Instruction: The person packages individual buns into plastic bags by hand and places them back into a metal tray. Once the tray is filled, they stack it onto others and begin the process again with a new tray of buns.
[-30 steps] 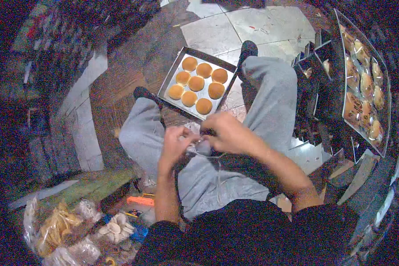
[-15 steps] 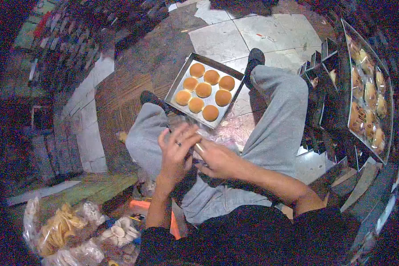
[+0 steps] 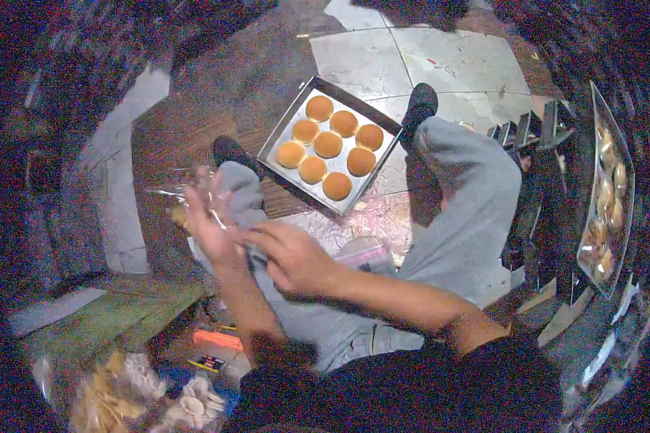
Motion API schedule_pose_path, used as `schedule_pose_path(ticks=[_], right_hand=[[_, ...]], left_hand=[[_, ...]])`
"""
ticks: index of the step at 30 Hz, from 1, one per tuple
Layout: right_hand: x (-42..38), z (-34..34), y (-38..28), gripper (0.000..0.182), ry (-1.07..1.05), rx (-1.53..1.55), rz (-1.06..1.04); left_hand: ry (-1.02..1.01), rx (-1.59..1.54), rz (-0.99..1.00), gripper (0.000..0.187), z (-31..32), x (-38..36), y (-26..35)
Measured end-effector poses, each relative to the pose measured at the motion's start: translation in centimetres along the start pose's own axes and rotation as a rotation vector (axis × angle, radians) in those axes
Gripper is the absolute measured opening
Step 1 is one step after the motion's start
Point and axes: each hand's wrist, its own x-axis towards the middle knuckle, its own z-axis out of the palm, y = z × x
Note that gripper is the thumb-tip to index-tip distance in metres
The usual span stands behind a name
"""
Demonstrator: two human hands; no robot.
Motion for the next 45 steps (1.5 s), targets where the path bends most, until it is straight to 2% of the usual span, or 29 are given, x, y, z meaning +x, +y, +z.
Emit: schedule_pose_path(ticks=[1,4,6,7,8,10,11,13,15,17,18,19,20,22,24,26,27,29,30,32,34,36,37,38,40,41,42,44,45], right_hand=[[0.1,1.3,4.4,0.047,-0.039,-0.102,0.021],[1.3,2.2,19.4,0.037,-0.306,-0.318,0.566],[-0.5,3.1,31.8,0.026,-0.256,-0.468,0.697],[0.3,1.5,31.6,0.036,-0.145,-0.565,0.551],[-1.0,2.4,37.7,0.037,-0.152,-0.529,0.685],[-0.2,1.9,40.1,0.040,-0.195,-0.648,0.722],[0.9,1.6,40.3,0.043,-0.214,-0.623,0.774],[3.0,1.6,40.7,0.046,-0.232,-0.591,0.832],[4.4,0.9,41.1,0.052,-0.506,-0.389,1.059],[3.5,1.6,41.8,0.054,-0.452,-0.369,1.041],[2.2,2.0,42.2,0.056,-0.394,-0.345,1.025],[1.7,1.8,41.9,0.056,-0.383,-0.351,1.023],[1.2,1.5,41.6,0.061,-0.328,-0.253,1.013],[1.0,0.2,38.5,0.075,-0.218,-0.066,0.977],[1.9,-2.2,32.3,0.069,-0.145,-0.030,0.898],[2.5,-5.0,24.7,0.059,0.004,0.577,0.830],[2.7,-6.7,19.6,0.059,-0.002,0.568,0.804],[2.4,-9.4,10.2,0.054,-0.049,0.981,0.763],[1.6,-10.0,7.9,0.054,-0.060,0.976,0.739],[-0.1,-11.2,4.6,0.056,-0.335,0.934,0.733],[-0.9,-11.1,0.3,0.055,-0.381,0.947,0.667],[-0.7,-10.0,-4.5,0.053,-0.105,0.417,0.196],[-0.3,-9.6,-6.5,0.056,-0.072,0.190,0.114],[-0.1,-8.8,-6.9,0.060,-0.058,-0.076,-0.136],[-0.8,-6.8,-5.6,0.064,-0.177,-0.384,-0.382],[-1.9,-6.5,-5.8,0.067,-0.219,-0.406,-0.375],[-1.4,-6.7,-5.6,0.067,-0.224,-0.417,-0.381],[-0.8,-6.5,-4.8,0.068,-0.109,-0.399,-0.332],[-0.4,-6.6,-4.1,0.067,-0.076,-0.334,-0.231]], left_hand=[[0.016,0.004,-0.013,0.052,-1.2,1.7,-0.2],[0.014,-0.153,-0.147,0.060,-3.1,5.2,-1.3],[-0.028,-0.113,-0.110,0.062,-2.7,4.8,-1.2],[-0.078,-0.242,-0.134,0.061,-3.3,5.0,-1.8],[-0.062,-0.236,-0.118,0.061,-3.7,5.4,-2.7],[-0.252,-0.529,-0.257,0.063,-4.3,5.9,-4.1],[-0.240,-0.515,-0.244,0.063,-4.0,6.0,-4.2],[-0.265,-0.438,-0.320,0.075,-2.4,6.2,-3.2],[-0.178,-0.466,-0.354,0.073,-0.5,6.6,-1.4],[-0.098,-0.507,-0.380,0.071,0.3,6.8,-1.4],[-0.187,-0.600,-0.315,0.067,0.1,6.4,-2.0],[-0.284,-0.694,-0.245,0.064,0.0,6.1,-2.4],[-0.297,-0.701,-0.242,0.064,0.0,5.9,-2.3],[-0.234,-0.652,-0.243,0.059,0.3,5.2,-1.9],[-0.242,-0.689,-0.202,0.056,0.1,4.3,-1.8],[-0.286,-0.590,-0.125,0.055,-0.7,4.1,-2.4],[-0.180,-0.658,-0.168,0.053,-0.4,3.8,-2.2],[-0.222,-0.627,-0.126,0.054,-1.1,3.8,-2.9],[-0.250,-0.588,-0.104,0.055,-1.6,3.8,-3.2],[-0.311,-0.717,-0.148,0.052,-2.1,3.3,-3.7],[-0.325,-0.698,-0.143,0.044,-1.8,1.7,-2.7],[-0.283,-0.671,-0.151,0.043,-1.0,0.1,-1.8],[-0.401,-0.726,-0.191,0.046,-0.7,-0.6,-1.4],[-0.524,-0.780,-0.230,0.049,-0.5,-1.2,-0.9],[-0.491,-0.835,-0.290,0.062,0.5,-3.1,0.3],[-0.473,-0.863,-0.320,0.069,1.0,-4.1,0.8],[-0.503,-0.955,-0.252,0.067,2.4,-5.9,1.8],[-0.362,-0.739,-0.212,0.064,1.4,-6.3,-2.6],[-0.073,-0.614,-0.137,0.062,3.1,-7.0,-3.6]])
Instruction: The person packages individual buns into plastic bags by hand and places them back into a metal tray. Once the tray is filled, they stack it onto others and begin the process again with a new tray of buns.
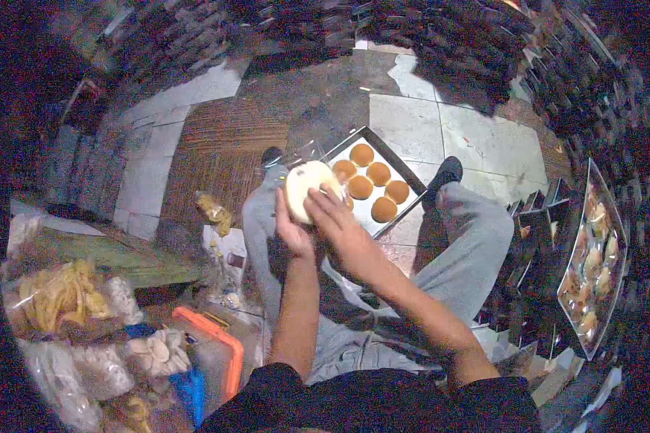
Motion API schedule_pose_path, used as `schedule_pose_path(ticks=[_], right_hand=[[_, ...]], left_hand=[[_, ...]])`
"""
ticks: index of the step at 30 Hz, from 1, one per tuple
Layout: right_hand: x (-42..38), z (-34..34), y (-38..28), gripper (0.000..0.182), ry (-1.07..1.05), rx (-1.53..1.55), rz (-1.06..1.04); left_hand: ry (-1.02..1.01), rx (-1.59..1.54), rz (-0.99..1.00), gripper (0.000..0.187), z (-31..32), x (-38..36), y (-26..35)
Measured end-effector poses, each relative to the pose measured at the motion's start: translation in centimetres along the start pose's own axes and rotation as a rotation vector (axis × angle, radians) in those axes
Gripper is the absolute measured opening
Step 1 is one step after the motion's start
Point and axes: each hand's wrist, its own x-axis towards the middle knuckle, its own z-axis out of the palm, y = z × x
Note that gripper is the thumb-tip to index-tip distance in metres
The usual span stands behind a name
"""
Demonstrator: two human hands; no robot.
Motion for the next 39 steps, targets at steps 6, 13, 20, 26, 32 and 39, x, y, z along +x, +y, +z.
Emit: schedule_pose_path(ticks=[6,13,20,26,32,39], right_hand=[[0.7,2.1,2.4,0.072,-0.081,-0.010,0.084],[0.2,-0.2,-0.8,0.036,-0.181,0.281,0.082],[-1.2,-2.7,-0.8,0.018,-0.538,0.504,0.293],[-2.1,-3.6,-1.2,0.037,0.038,0.087,0.356],[-1.7,1.3,0.7,0.011,0.134,0.542,0.197],[1.0,2.8,-0.3,0.013,0.159,0.637,0.272]], left_hand=[[-0.027,0.066,-0.048,0.060,1.3,-1.8,-1.1],[0.018,-0.094,-0.169,0.084,-2.2,2.4,-0.3],[-0.156,-0.223,-0.198,0.067,-1.5,0.2,-1.6],[-0.286,-0.262,-0.179,0.071,-1.4,-2.4,3.6],[-0.044,0.562,-0.379,0.070,-6.8,-10.3,8.8],[-0.088,1.401,0.808,0.010,-2.8,-9.5,11.1]])
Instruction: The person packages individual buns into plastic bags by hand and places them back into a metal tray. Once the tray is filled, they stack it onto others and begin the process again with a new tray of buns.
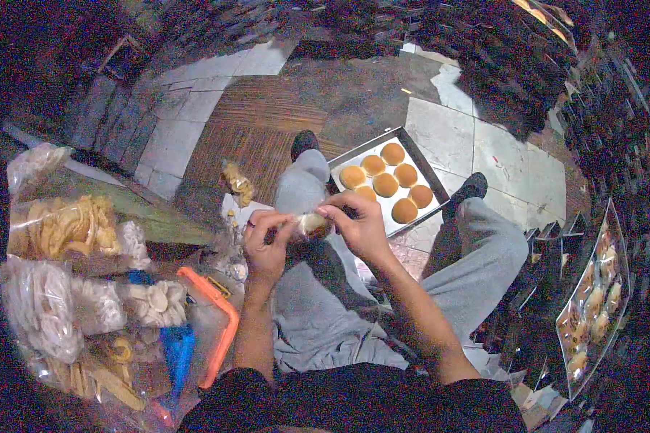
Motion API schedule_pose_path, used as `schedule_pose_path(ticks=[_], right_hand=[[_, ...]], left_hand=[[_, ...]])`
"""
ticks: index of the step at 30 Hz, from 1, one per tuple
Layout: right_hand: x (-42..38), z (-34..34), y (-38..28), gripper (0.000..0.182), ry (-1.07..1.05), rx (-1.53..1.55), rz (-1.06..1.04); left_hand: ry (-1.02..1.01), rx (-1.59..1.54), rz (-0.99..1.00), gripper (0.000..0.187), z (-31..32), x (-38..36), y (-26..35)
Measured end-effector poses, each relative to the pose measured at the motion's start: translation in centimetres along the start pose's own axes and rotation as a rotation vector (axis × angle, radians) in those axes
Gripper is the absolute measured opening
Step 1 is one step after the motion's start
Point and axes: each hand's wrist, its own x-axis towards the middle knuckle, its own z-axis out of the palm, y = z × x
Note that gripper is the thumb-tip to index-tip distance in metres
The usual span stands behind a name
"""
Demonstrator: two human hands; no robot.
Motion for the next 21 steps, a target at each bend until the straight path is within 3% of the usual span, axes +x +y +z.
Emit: schedule_pose_path(ticks=[2,3,7,8,12,14,15,16,20,21], right_hand=[[1.2,0.1,-0.6,0.015,0.020,0.114,0.073],[2.0,-0.3,-2.4,0.016,0.027,-0.026,0.030],[4.7,-0.8,1.3,0.019,0.019,0.161,0.309],[4.9,-1.8,2.5,0.018,0.066,0.335,0.415],[1.1,-1.2,3.8,0.016,0.002,0.227,0.486],[0.4,-0.3,5.1,0.015,0.055,0.344,0.560],[0.5,0.0,4.6,0.015,0.083,0.414,0.527],[0.6,0.2,4.2,0.015,0.111,0.485,0.492],[3.1,-1.1,0.4,0.015,0.088,0.276,0.399],[4.0,-1.2,-0.4,0.017,0.100,0.191,0.344]], left_hand=[[-0.038,-0.042,0.047,0.010,0.3,0.8,-1.7],[-0.010,-0.154,-0.047,0.009,0.7,1.6,-0.8],[0.025,-0.048,-0.092,0.013,1.5,3.8,-1.9],[0.025,-0.054,-0.095,0.013,1.2,3.4,-2.0],[-0.067,-0.042,-0.275,0.016,-1.3,0.9,-3.3],[-0.153,-0.469,-0.750,0.013,-1.7,0.5,-3.4],[-0.018,-0.559,-0.669,0.017,-0.7,0.3,-3.6],[-0.023,-0.561,-0.679,0.017,-0.5,0.5,-3.8],[-0.018,-0.329,-0.653,0.016,-1.3,3.0,-2.7],[0.011,-0.307,-0.447,0.016,-0.9,3.7,-2.9]])
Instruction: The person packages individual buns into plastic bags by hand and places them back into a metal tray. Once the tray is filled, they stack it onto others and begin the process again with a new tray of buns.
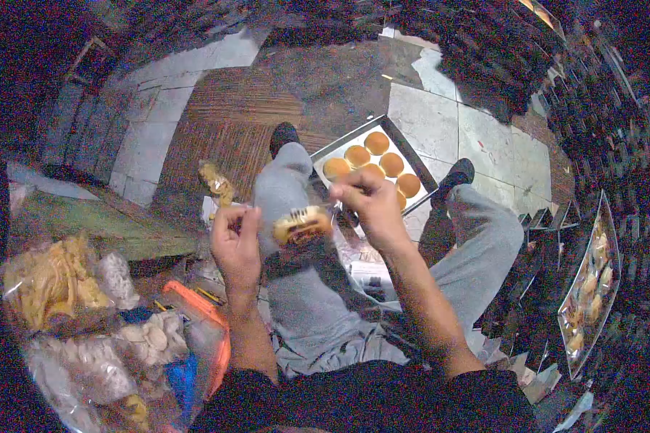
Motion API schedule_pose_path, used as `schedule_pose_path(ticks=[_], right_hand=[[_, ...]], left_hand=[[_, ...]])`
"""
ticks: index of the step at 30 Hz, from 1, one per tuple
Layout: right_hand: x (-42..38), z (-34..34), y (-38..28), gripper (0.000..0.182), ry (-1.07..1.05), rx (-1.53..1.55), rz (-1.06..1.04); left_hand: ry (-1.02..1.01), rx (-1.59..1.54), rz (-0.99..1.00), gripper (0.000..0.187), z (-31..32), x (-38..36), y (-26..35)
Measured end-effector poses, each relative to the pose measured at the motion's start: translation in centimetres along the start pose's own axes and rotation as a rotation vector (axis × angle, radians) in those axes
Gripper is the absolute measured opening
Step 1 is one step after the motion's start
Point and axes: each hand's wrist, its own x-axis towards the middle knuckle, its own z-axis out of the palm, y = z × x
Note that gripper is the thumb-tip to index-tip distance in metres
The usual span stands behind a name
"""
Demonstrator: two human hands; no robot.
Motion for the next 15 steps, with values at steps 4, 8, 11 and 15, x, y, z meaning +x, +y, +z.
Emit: schedule_pose_path(ticks=[4,8,11,15], right_hand=[[3.1,1.4,0.3,0.017,-0.141,-0.029,0.063],[1.5,0.0,4.3,0.020,-0.183,0.164,0.140],[-0.7,0.1,12.0,0.029,-0.218,0.233,0.413],[-2.3,0.8,16.4,0.038,-0.256,0.363,0.537]], left_hand=[[-0.012,0.244,0.367,0.017,1.9,2.3,0.4],[0.001,0.358,0.239,0.021,-0.6,-0.9,0.4],[-0.042,0.242,-0.093,0.023,-2.0,-4.1,-2.3],[-0.067,0.007,-0.568,0.020,-1.5,-7.0,-4.4]])
